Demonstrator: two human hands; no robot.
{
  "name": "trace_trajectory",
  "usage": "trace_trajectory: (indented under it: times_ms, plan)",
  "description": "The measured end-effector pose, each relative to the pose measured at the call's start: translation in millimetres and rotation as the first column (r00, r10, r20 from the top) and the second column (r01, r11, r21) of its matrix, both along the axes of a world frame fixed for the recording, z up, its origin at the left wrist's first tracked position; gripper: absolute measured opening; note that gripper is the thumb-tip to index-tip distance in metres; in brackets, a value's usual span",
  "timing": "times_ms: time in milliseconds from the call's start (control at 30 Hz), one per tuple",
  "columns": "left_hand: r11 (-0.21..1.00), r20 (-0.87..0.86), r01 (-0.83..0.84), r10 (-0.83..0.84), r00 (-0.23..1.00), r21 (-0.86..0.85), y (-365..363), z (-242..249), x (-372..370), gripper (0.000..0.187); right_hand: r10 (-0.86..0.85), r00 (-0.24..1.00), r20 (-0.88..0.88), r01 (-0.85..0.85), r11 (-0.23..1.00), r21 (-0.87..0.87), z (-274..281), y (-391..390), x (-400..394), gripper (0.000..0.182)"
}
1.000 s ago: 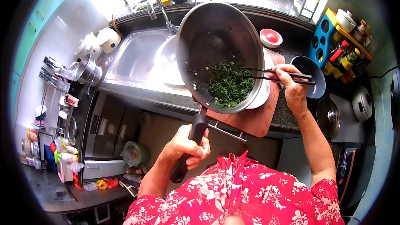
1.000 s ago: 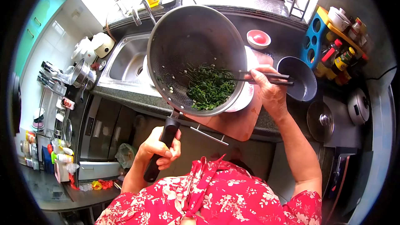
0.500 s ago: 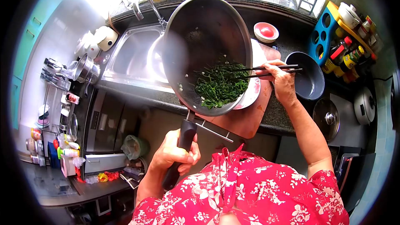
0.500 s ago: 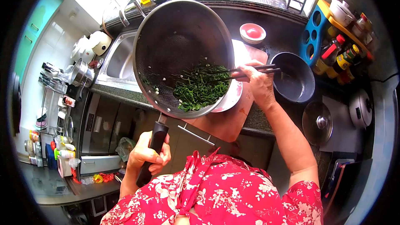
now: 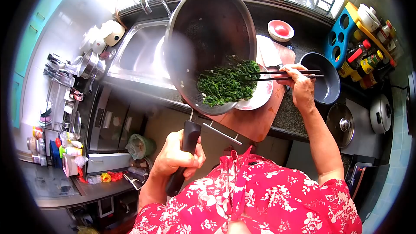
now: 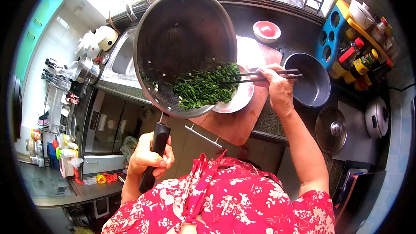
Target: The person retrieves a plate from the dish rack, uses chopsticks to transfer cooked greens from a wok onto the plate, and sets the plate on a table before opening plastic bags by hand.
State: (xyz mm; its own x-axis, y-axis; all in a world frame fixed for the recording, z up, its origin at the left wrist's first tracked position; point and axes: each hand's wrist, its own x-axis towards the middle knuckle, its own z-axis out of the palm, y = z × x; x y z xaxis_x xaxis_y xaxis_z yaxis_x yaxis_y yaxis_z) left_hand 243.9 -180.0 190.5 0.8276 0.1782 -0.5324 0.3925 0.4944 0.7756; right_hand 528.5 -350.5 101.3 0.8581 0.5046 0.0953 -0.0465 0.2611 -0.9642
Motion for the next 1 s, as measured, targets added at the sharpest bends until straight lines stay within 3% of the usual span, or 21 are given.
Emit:
trace_trajectory:
  times_ms: [467, 567, 700, 833, 1000]
  plan:
    - [0.995, -0.005, -0.001, 0.001, 1.0, 0.1, 2.9, -0.3, -1.1, 0.031, -0.136, 0.99, -0.026, 0.134, 0.988, -0.073, -13.4, -44.9, -6.3, 0.014]
    - [0.995, 0.013, -0.015, 0.014, 1.0, 0.103, 2.9, 2.3, -2.0, 0.03, -0.123, 0.992, 0.016, 0.124, 0.981, -0.15, -2.8, -47.5, -7.1, 0.014]
    - [0.993, 0.032, -0.027, 0.024, 0.999, 0.112, 2.3, 1.1, -3.2, 0.03, -0.146, 0.986, 0.075, 0.154, 0.981, -0.118, 26.0, -41.9, -14.5, 0.013]
    - [0.995, 0.051, -0.05, 0.046, 0.998, 0.082, 3.1, -1.9, -5.3, 0.032, -0.2, 0.973, 0.116, 0.213, 0.97, -0.116, 15.4, -17.0, -17.4, 0.014]
    - [0.995, 0.084, -0.087, 0.083, 0.993, 0.048, 6.1, -5.7, -3.4, 0.035, -0.12, 0.993, -0.012, 0.118, 0.987, -0.109, -9.0, -3.2, -32.4, 0.013]
